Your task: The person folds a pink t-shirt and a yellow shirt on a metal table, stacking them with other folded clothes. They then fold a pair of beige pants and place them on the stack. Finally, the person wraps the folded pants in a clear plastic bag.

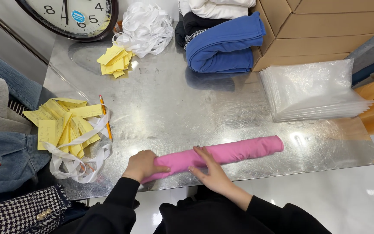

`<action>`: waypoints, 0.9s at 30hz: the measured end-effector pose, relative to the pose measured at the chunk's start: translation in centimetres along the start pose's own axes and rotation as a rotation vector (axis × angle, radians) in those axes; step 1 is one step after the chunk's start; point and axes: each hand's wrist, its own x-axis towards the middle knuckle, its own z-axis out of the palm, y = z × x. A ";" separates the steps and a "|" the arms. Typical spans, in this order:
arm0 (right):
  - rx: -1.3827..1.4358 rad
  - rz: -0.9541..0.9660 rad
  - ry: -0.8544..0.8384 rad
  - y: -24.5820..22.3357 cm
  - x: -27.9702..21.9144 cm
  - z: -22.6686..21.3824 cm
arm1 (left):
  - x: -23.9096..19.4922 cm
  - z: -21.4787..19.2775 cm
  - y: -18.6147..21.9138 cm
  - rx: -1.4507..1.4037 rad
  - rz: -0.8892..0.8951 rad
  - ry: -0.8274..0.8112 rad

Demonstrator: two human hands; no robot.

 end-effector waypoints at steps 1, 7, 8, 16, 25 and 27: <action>-0.001 0.003 0.002 0.9 0.3 -0.1 | -0.6 -0.5 -0.4 0.000 0.004 -0.001; 0.429 0.012 0.097 3.5 2.2 -1.2 | -6.9 -6.0 0.4 -0.468 0.110 -0.247; 0.605 0.083 0.072 2.9 2.3 -1.3 | -7.5 -6.7 1.1 -0.529 0.162 -0.231; 1.129 0.284 -0.013 0.8 3.9 -1.8 | -5.6 -7.5 11.7 -0.813 0.626 0.054; 1.005 0.316 0.210 1.6 3.7 -3.6 | 0.4 2.3 14.8 -0.757 0.926 0.372; 0.960 0.327 0.256 1.8 3.7 -3.8 | 1.1 4.3 13.2 -0.608 0.900 0.723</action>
